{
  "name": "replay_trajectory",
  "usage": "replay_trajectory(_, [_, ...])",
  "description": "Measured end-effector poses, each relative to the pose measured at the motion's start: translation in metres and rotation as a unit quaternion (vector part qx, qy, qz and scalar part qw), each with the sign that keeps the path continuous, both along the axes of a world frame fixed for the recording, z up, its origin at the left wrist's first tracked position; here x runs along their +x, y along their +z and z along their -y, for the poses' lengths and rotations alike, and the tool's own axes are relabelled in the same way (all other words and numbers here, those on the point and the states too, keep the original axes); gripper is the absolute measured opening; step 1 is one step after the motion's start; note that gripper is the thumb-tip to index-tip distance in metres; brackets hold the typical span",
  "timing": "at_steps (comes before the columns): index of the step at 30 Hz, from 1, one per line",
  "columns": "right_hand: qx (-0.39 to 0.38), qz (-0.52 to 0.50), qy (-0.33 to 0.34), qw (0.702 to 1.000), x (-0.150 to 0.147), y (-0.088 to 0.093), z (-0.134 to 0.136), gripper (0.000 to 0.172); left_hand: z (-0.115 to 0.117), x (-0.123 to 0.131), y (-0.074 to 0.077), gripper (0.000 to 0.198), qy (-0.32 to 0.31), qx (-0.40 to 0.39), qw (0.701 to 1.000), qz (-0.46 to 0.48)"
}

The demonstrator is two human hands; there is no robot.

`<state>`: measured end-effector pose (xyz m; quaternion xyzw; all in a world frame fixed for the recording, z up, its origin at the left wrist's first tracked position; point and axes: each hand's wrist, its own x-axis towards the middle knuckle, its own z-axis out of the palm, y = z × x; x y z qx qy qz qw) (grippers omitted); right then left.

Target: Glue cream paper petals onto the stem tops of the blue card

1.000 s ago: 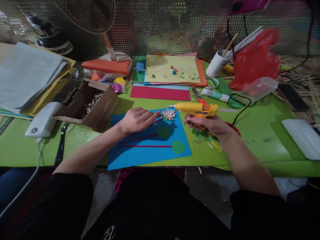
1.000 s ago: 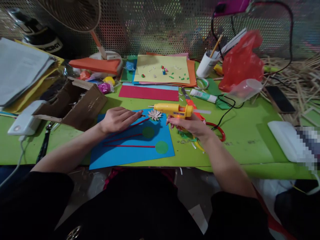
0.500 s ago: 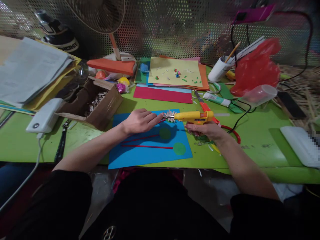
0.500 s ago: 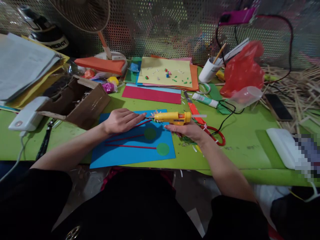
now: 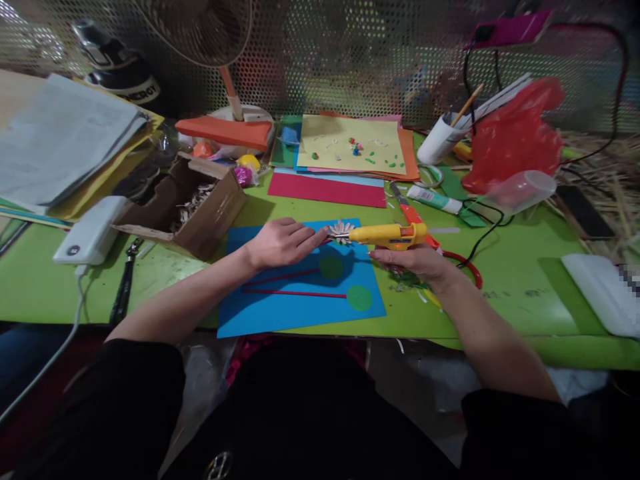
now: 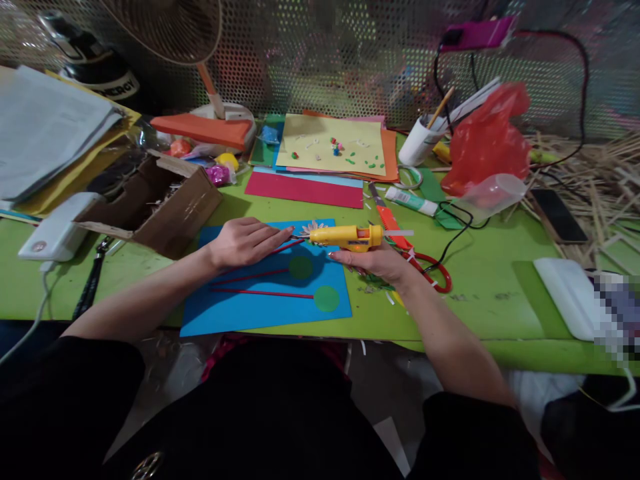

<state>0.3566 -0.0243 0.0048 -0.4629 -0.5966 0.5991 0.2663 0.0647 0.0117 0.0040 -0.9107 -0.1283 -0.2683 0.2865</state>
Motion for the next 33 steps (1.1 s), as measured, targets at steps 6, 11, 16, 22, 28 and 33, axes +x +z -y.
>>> replay_trajectory(6, [0.002, 0.010, -0.008, 1.000, 0.0001, 0.0015, 0.0004, 0.031, 0.0011, 0.0022, 0.0035, 0.022, -0.016, 0.015, 1.000, 0.013])
replay_trajectory(11, [-0.003, 0.018, -0.015, 1.000, -0.0003, 0.0022, 0.0012, 0.030, 0.0013, 0.0001, 0.0021, 0.024, 0.006, -0.001, 1.000, -0.016])
replay_trajectory(16, [-0.011, 0.022, -0.013, 1.000, -0.0004, 0.0028, 0.0017, 0.031, 0.0016, -0.0007, 0.0011, 0.023, 0.011, -0.018, 1.000, -0.017])
replay_trajectory(22, [-0.012, 0.028, -0.013, 0.999, -0.0001, 0.0022, 0.0014, 0.032, 0.0016, -0.0001, 0.0020, 0.023, 0.009, -0.014, 1.000, -0.020])
replay_trajectory(28, [-0.011, 0.040, -0.026, 0.999, -0.0006, 0.0025, 0.0027, 0.033, 0.0019, 0.0012, 0.0046, 0.022, -0.006, 0.015, 1.000, -0.008])
replay_trajectory(33, [-0.009, 0.038, -0.023, 0.999, -0.0006, 0.0025, 0.0029, 0.036, 0.0023, 0.0011, 0.0049, 0.023, -0.001, 0.013, 1.000, -0.017])
